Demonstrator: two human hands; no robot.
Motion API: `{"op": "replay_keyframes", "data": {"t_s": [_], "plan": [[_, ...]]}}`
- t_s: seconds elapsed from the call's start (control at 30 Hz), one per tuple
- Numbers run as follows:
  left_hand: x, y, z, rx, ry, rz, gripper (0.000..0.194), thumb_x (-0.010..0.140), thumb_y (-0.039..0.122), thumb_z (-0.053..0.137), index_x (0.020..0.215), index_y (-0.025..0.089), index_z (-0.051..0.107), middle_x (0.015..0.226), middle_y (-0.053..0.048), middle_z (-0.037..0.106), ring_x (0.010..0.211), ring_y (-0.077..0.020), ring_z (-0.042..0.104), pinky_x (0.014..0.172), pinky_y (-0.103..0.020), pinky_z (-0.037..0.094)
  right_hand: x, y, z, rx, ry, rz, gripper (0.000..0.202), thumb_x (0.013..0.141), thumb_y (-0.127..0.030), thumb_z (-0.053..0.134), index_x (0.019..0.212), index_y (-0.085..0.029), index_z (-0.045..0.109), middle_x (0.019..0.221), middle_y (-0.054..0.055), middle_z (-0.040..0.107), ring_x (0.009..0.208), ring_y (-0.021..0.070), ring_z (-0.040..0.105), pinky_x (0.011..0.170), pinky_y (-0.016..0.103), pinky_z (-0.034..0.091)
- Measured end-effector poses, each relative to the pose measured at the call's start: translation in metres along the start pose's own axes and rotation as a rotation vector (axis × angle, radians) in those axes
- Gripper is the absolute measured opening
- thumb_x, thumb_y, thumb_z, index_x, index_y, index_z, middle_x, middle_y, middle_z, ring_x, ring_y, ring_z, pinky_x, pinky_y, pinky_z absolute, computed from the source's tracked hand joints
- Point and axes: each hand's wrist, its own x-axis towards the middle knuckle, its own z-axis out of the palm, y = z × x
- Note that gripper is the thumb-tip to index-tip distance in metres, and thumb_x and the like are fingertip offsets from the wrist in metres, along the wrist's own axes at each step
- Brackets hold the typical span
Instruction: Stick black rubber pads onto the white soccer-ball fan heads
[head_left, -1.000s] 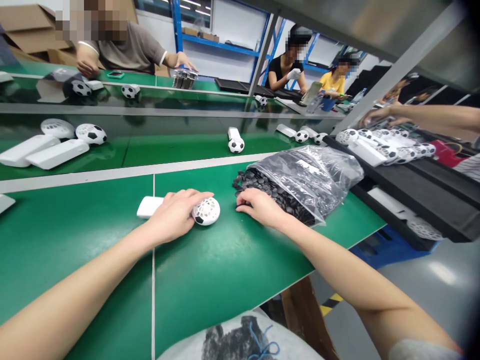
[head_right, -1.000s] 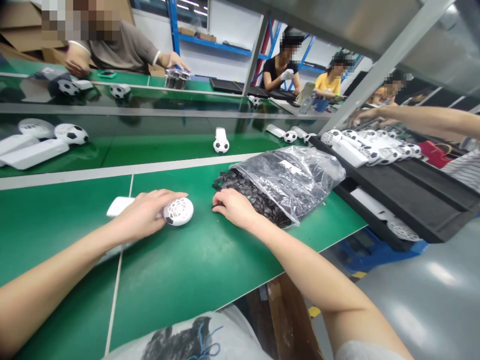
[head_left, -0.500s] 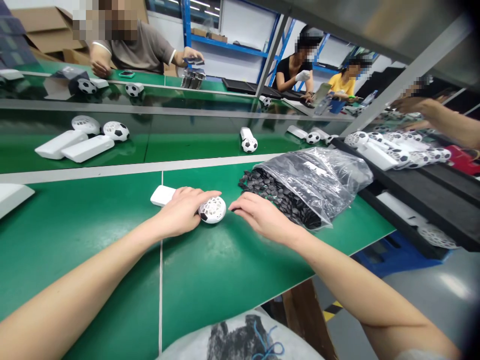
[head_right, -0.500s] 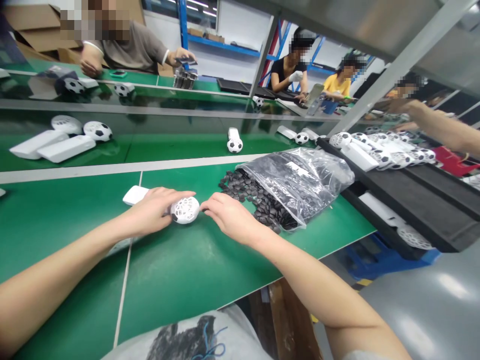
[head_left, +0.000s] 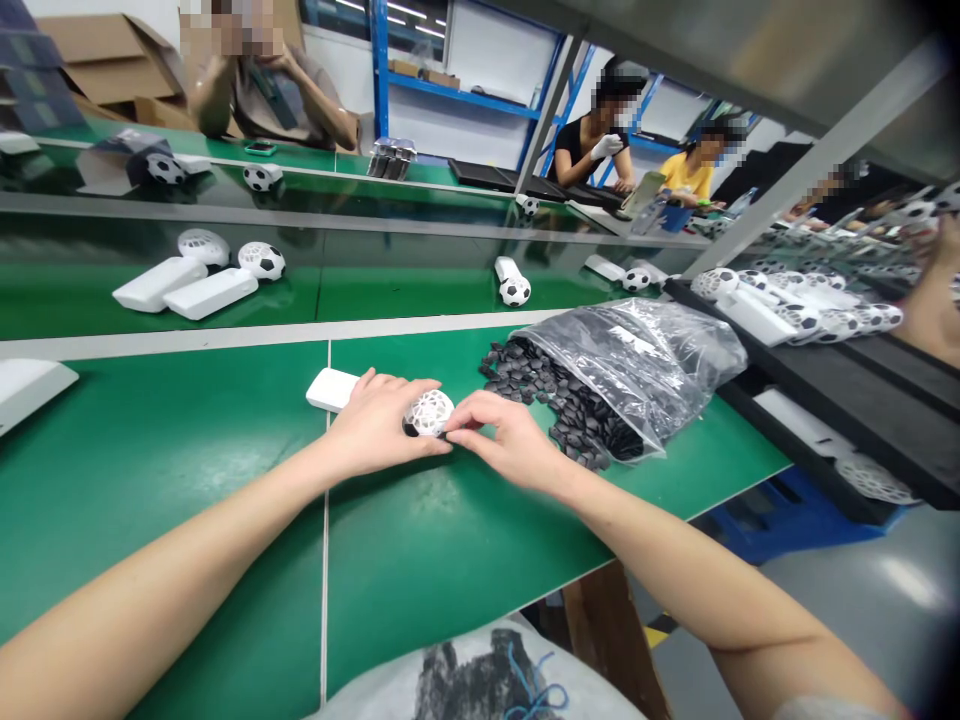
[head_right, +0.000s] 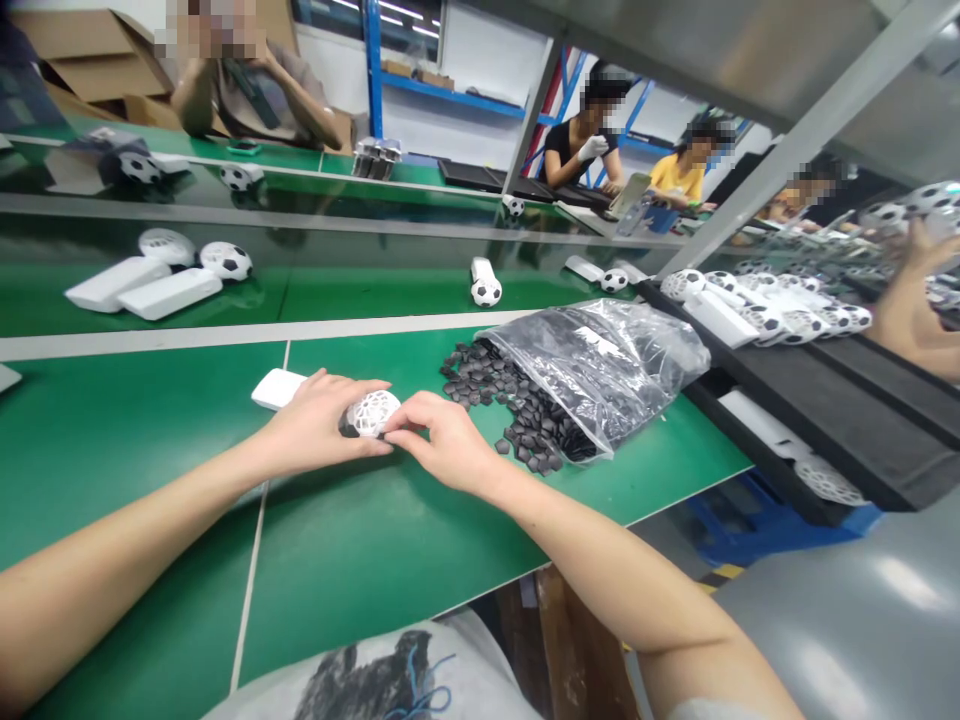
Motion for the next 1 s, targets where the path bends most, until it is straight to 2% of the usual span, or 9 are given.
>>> {"op": "replay_keyframes", "data": {"t_s": [0.2,0.4,0.53,0.6,0.7,0.77,0.83,0.9,1.0], "plan": [[-0.001,0.005,0.000,0.002,0.016,-0.013,0.064,0.065,0.061,0.053,0.117,0.023,0.051,0.109,-0.006,0.058,0.104,-0.0265,0.048,0.100,-0.050,0.021,0.007,0.008,0.005,0.082,0.007,0.097,0.005,0.074,-0.020,0.060,0.074,-0.015,0.058,0.076,0.001,0.053,0.067,0.0097,0.050,0.065,0.024,0.043],[0.000,0.004,0.003,-0.020,0.043,-0.027,0.060,0.065,0.057,0.055,0.115,0.024,0.052,0.106,-0.005,0.059,0.102,-0.0258,0.049,0.100,-0.050,0.021,0.014,0.012,0.007,0.206,-0.075,0.230,0.013,0.068,-0.022,0.063,0.070,-0.015,0.053,0.068,-0.002,0.050,0.059,0.0079,0.044,0.056,0.021,0.037],[0.002,0.000,0.003,-0.047,0.031,0.021,0.058,0.064,0.053,0.059,0.112,0.022,0.054,0.101,-0.005,0.060,0.100,-0.0239,0.050,0.100,-0.047,0.022,0.016,0.015,0.011,0.354,-0.108,0.303,0.021,0.066,-0.027,0.065,0.070,-0.015,0.048,0.063,-0.004,0.047,0.055,0.0070,0.042,0.052,0.020,0.035],[0.001,-0.002,0.001,-0.069,-0.002,0.092,0.057,0.064,0.051,0.060,0.114,0.023,0.052,0.104,-0.004,0.059,0.102,-0.0233,0.049,0.102,-0.047,0.019,0.015,0.020,0.004,0.363,-0.112,0.312,0.024,0.066,-0.031,0.066,0.071,-0.015,0.049,0.063,-0.004,0.049,0.055,0.0071,0.042,0.052,0.020,0.036],[-0.001,-0.002,0.001,-0.108,-0.083,0.170,0.064,0.065,0.052,0.060,0.121,0.024,0.045,0.118,-0.006,0.052,0.117,-0.0272,0.037,0.104,-0.050,0.013,0.010,0.033,-0.021,0.184,0.000,0.337,0.021,0.071,-0.034,0.061,0.073,-0.015,0.054,0.065,-0.002,0.053,0.057,0.0082,0.045,0.055,0.021,0.037],[-0.002,0.000,0.002,-0.092,-0.097,0.119,0.073,0.063,0.058,0.059,0.124,0.021,0.043,0.124,-0.010,0.047,0.125,-0.0323,0.024,0.103,-0.055,0.008,0.004,0.043,-0.041,-0.050,0.126,0.365,0.016,0.074,-0.031,0.058,0.073,-0.015,0.057,0.065,-0.001,0.055,0.057,0.0091,0.046,0.057,0.023,0.037],[-0.002,0.002,0.003,-0.066,-0.097,0.061,0.076,0.062,0.060,0.058,0.123,0.017,0.043,0.125,-0.013,0.046,0.128,-0.0342,0.017,0.102,-0.057,0.002,-0.002,0.052,-0.055,-0.241,0.185,0.372,0.011,0.074,-0.027,0.057,0.073,-0.016,0.061,0.069,0.000,0.057,0.059,0.0099,0.047,0.059,0.024,0.038],[-0.001,0.002,0.001,-0.068,-0.149,0.070,0.070,0.066,0.055,0.058,0.123,0.018,0.043,0.128,-0.012,0.045,0.130,-0.0327,0.014,0.102,-0.057,0.000,-0.008,0.058,-0.059,-0.333,0.170,0.344,0.009,0.075,-0.025,0.058,0.074,-0.017,0.063,0.074,0.001,0.058,0.063,0.0105,0.049,0.062,0.024,0.039],[-0.001,0.000,-0.004,-0.121,-0.276,0.101,0.066,0.068,0.042,0.059,0.128,0.023,0.036,0.137,-0.009,0.033,0.132,-0.0321,0.005,0.103,-0.056,0.009,-0.009,0.058,-0.049,-0.408,0.097,0.259,0.012,0.077,-0.026,0.057,0.080,-0.019,0.066,0.078,0.002,0.059,0.067,0.0107,0.051,0.066,0.023,0.041]]}}
